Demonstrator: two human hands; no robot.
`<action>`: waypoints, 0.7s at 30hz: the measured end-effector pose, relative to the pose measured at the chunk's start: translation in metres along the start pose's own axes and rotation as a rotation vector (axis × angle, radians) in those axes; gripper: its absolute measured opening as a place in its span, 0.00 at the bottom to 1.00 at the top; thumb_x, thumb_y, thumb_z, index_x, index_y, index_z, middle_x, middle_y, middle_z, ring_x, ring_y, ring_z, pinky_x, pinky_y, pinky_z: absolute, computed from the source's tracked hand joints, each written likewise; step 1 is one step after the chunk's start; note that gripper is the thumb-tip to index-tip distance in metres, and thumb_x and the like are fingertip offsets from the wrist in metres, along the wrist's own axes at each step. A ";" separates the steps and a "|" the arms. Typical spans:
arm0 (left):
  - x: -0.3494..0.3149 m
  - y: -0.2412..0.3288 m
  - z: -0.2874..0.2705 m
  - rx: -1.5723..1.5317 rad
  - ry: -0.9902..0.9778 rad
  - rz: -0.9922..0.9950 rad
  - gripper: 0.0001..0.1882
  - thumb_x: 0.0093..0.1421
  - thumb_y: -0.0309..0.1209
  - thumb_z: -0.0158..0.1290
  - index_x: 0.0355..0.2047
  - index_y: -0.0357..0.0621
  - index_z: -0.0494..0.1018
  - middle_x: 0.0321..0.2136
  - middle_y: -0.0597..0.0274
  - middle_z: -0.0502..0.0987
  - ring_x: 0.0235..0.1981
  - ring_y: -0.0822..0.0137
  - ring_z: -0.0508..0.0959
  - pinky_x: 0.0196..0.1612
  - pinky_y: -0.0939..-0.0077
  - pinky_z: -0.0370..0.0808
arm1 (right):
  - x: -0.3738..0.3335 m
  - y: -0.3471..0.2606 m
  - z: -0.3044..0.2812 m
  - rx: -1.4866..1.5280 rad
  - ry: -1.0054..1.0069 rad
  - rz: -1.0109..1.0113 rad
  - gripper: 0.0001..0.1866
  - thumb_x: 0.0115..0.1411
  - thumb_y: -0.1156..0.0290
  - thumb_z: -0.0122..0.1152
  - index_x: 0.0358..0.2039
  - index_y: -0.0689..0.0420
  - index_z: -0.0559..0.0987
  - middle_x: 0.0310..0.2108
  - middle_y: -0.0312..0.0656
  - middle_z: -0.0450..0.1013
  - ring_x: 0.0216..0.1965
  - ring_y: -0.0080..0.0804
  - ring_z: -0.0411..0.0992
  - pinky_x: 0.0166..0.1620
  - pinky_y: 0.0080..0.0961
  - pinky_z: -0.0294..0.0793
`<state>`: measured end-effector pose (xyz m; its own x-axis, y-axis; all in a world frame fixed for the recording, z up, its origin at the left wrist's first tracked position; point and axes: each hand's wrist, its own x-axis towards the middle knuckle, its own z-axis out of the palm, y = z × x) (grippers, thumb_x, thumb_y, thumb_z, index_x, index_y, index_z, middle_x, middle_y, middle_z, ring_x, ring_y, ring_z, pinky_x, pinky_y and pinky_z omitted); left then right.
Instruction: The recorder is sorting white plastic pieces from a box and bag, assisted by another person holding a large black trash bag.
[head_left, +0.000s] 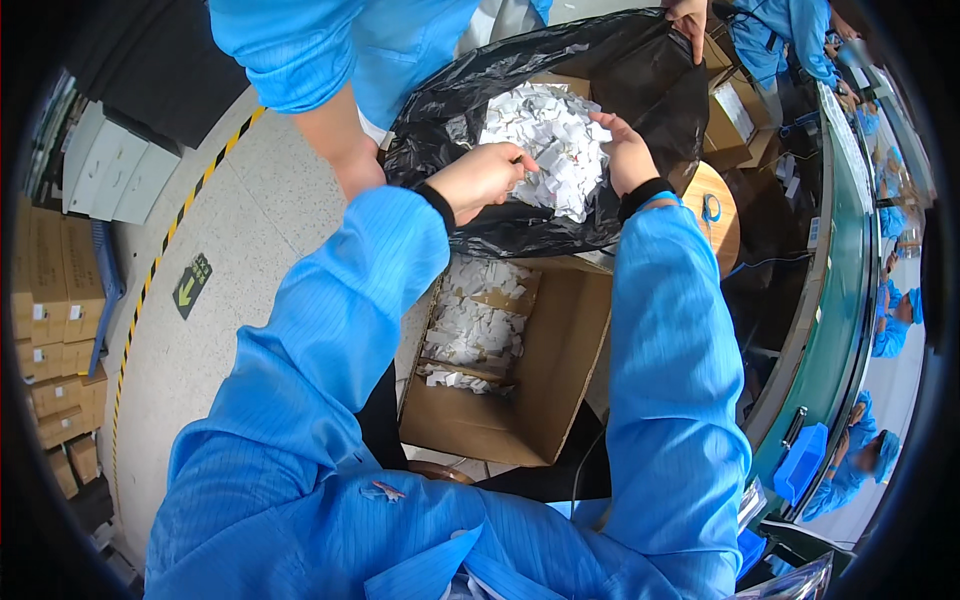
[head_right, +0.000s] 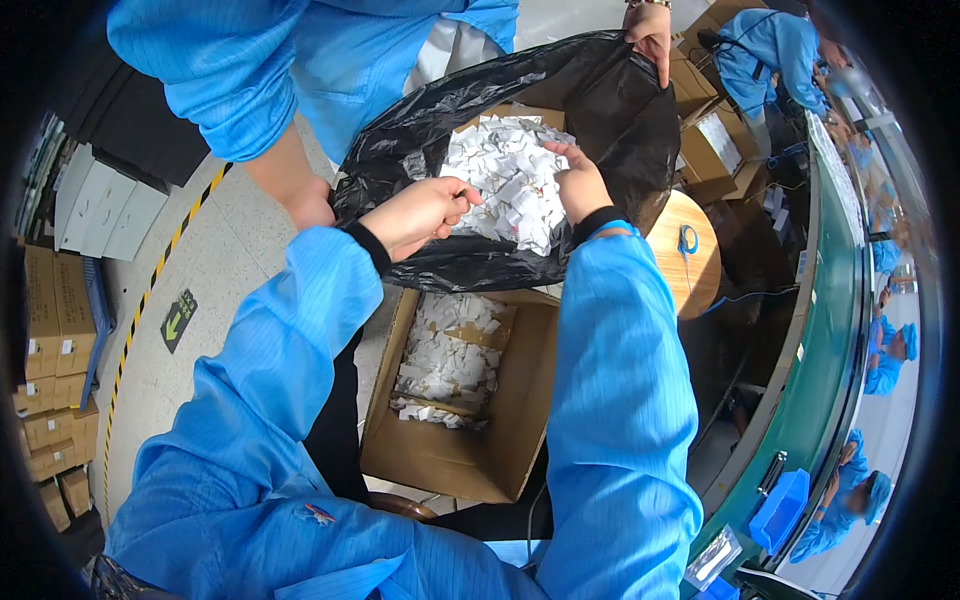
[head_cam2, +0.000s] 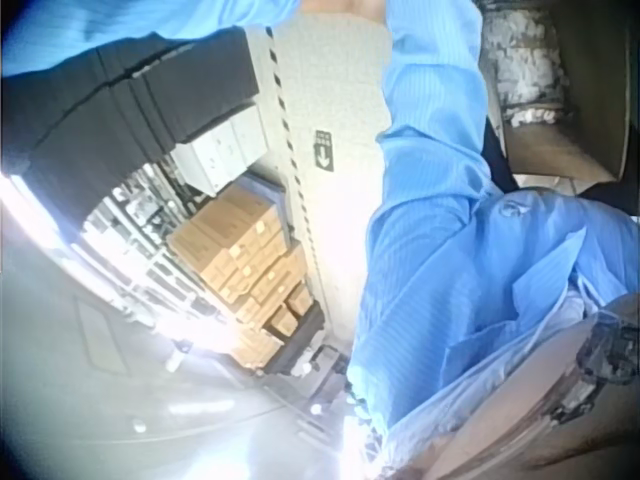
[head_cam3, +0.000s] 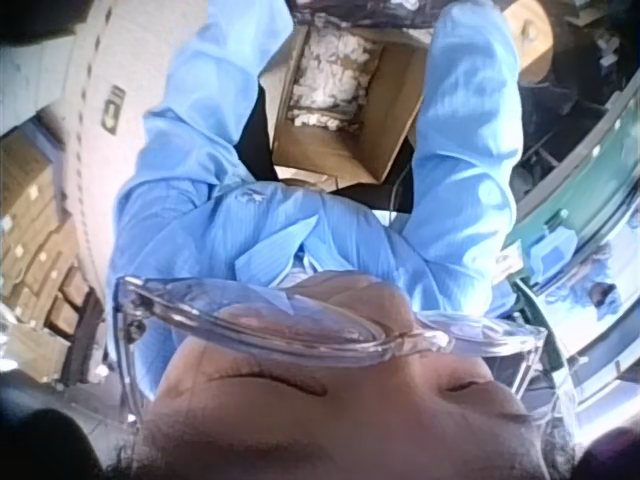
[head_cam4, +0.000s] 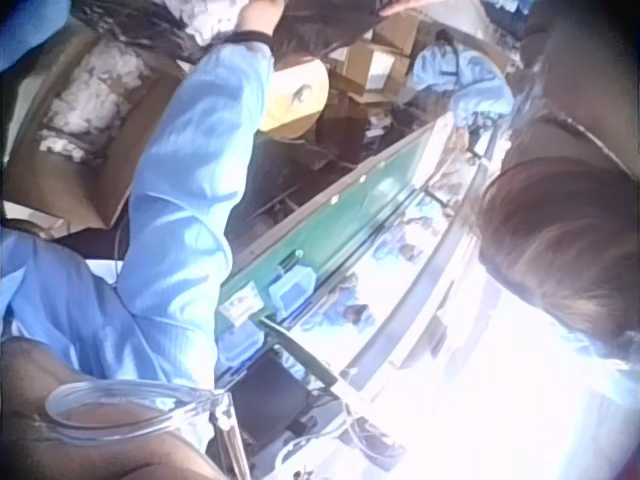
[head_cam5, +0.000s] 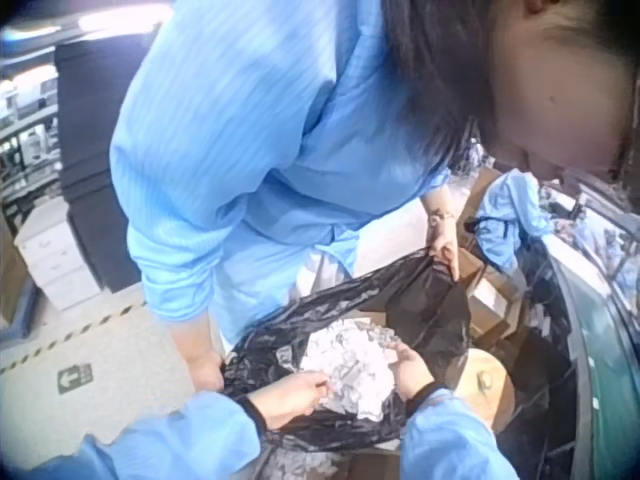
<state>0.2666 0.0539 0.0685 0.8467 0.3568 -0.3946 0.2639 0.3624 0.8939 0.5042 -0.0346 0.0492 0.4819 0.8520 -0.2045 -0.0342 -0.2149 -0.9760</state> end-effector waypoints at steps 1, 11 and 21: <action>-0.006 0.000 0.000 -0.073 -0.042 0.021 0.10 0.62 0.25 0.43 0.41 0.37 0.70 0.25 0.72 0.64 0.23 0.80 0.61 0.27 0.87 0.60 | -0.002 0.002 0.003 0.000 0.001 -0.001 0.13 0.63 0.76 0.44 0.45 0.63 0.73 0.60 0.50 0.58 0.64 0.36 0.50 0.63 0.27 0.44; -0.046 -0.005 0.036 -0.291 0.063 0.271 0.14 0.57 0.23 0.54 0.44 0.33 0.70 0.40 0.57 0.75 0.42 0.72 0.74 0.47 0.81 0.69 | -0.130 -0.019 0.081 -0.408 0.317 -0.395 0.09 0.54 0.67 0.60 0.28 0.60 0.81 0.21 0.48 0.76 0.23 0.35 0.76 0.31 0.29 0.73; -0.142 -0.041 0.111 0.223 -0.130 0.427 0.21 0.65 0.39 0.44 0.55 0.41 0.66 0.48 0.53 0.73 0.45 0.63 0.75 0.51 0.70 0.66 | -0.353 -0.101 0.081 -0.490 0.560 -0.098 0.09 0.49 0.77 0.63 0.32 0.62 0.80 0.24 0.48 0.76 0.27 0.34 0.77 0.33 0.27 0.75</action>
<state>0.1867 -0.1076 0.1114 0.9476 0.3178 0.0333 -0.0382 0.0093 0.9992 0.2669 -0.2756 0.2140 0.8406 0.5361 0.0779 0.3627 -0.4501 -0.8160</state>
